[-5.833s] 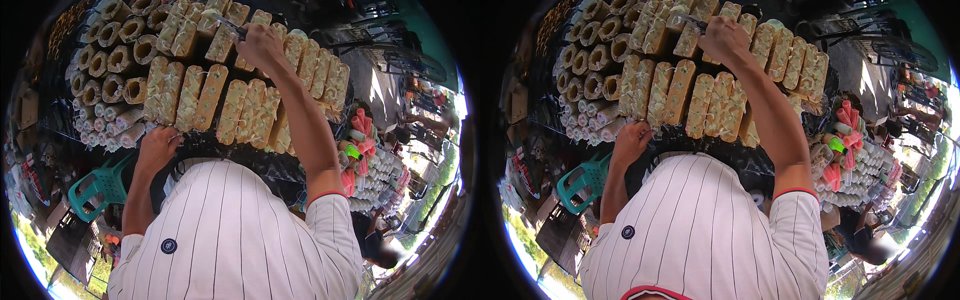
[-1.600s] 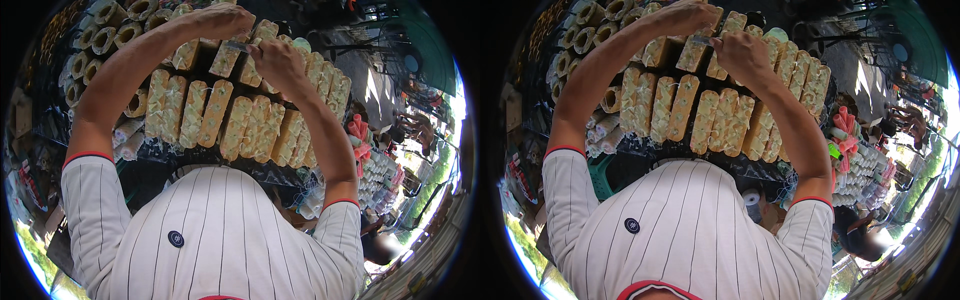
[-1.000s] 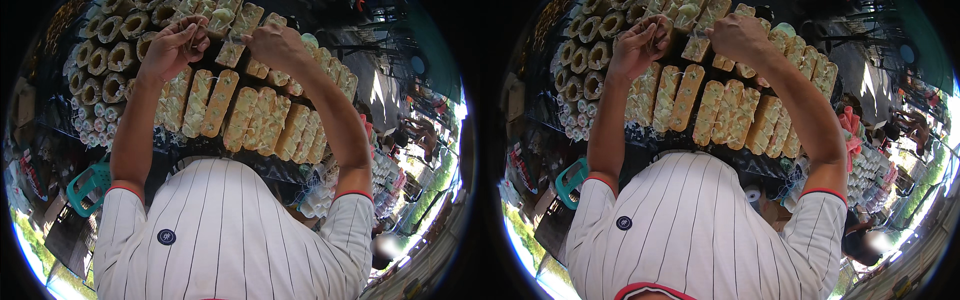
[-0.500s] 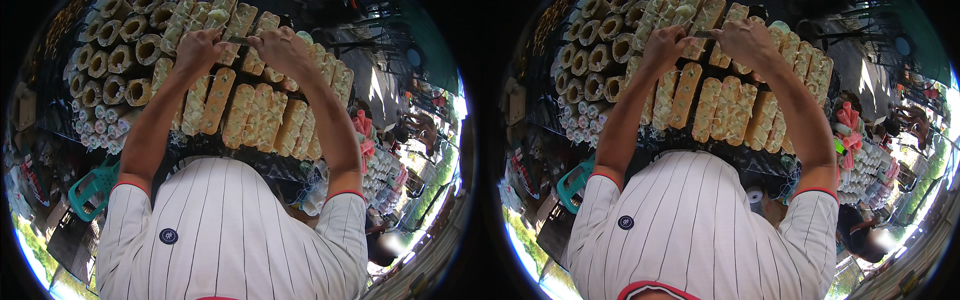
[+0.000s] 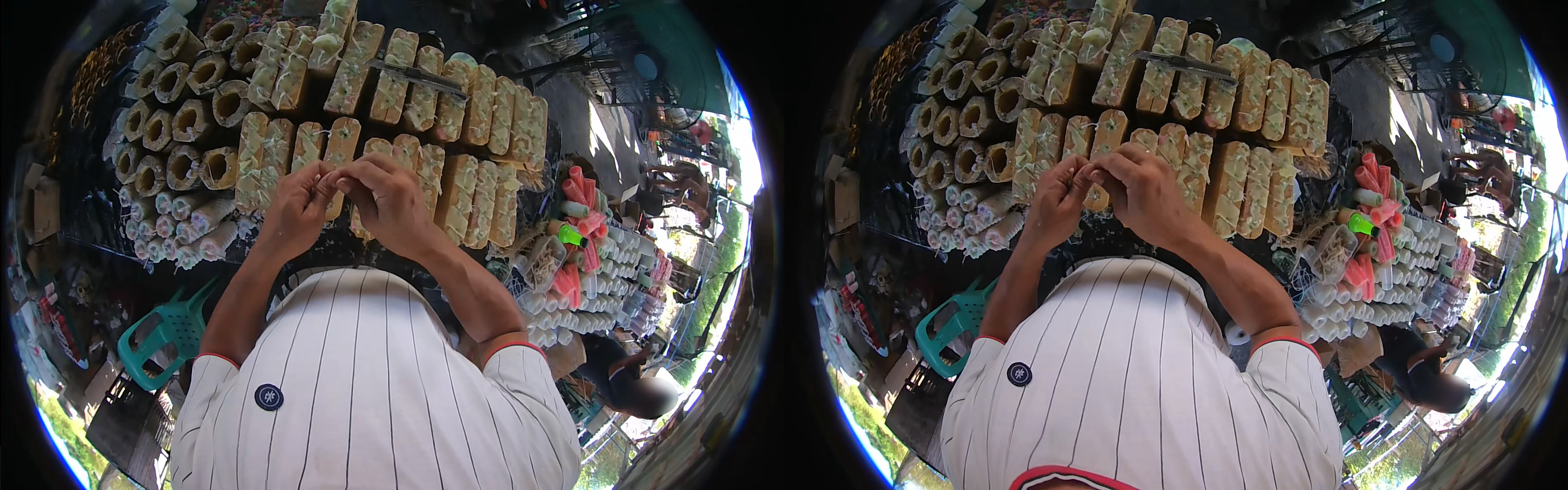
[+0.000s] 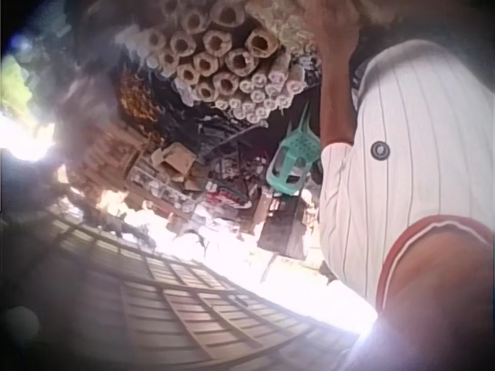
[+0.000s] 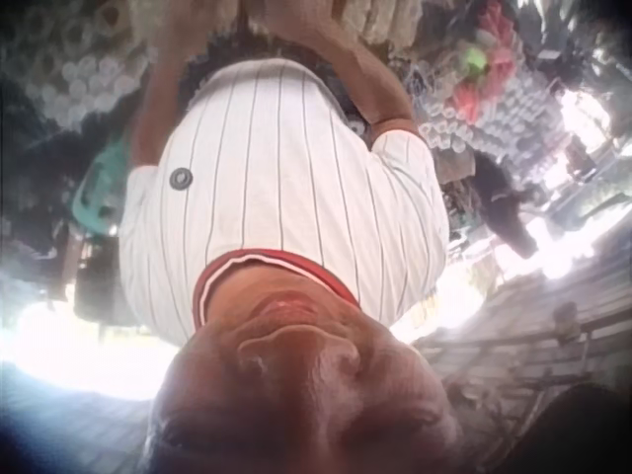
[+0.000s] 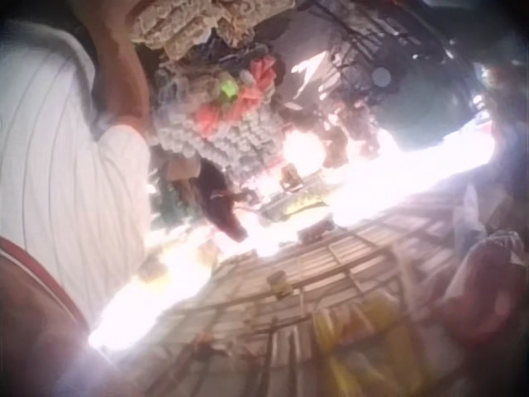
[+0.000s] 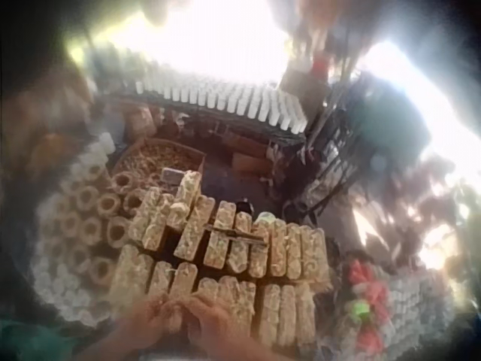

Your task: The person assembles sandwiches by spreading a white creamy substance onto sliced bread rolls using a knife. The person then places the filled rolls in rows on a table.

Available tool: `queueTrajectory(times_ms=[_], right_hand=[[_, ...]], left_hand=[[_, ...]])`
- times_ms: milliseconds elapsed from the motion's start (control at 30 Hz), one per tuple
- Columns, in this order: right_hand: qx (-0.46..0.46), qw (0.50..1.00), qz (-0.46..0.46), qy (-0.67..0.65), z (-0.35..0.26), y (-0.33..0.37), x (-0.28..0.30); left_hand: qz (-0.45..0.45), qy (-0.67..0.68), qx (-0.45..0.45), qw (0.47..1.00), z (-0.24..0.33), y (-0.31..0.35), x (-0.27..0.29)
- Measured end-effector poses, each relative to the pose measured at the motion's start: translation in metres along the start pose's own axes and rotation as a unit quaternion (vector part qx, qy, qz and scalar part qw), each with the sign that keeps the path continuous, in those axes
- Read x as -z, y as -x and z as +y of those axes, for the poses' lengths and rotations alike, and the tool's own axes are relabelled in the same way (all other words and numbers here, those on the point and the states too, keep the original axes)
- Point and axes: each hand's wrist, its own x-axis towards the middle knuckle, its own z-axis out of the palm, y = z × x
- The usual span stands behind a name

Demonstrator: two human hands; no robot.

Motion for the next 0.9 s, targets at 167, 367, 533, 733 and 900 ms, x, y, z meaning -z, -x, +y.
queueTrajectory(times_ms=[167,367,533,733,900], right_hand=[[0.02,0.997,-0.022,0.069,-0.012,0.029,-0.022],[-0.136,0.99,-0.044,0.01,-0.017,0.081,-0.046],[-0.287,0.952,-0.087,-0.054,0.008,0.125,-0.057],[-0.114,0.99,-0.053,0.065,0.055,0.181,-0.076],[-0.326,0.94,0.026,-0.1,0.087,0.221,-0.062]], left_hand=[[0.048,0.019,-0.004,0.999,-0.025,0.045,-0.013],[0.102,-0.085,-0.17,0.976,-0.048,0.08,-0.032],[-0.007,0.131,0.031,0.991,-0.105,0.106,-0.054],[0.062,0.517,0.237,0.82,-0.155,0.112,-0.136],[0.088,0.213,0.109,0.967,-0.157,0.123,-0.189]])
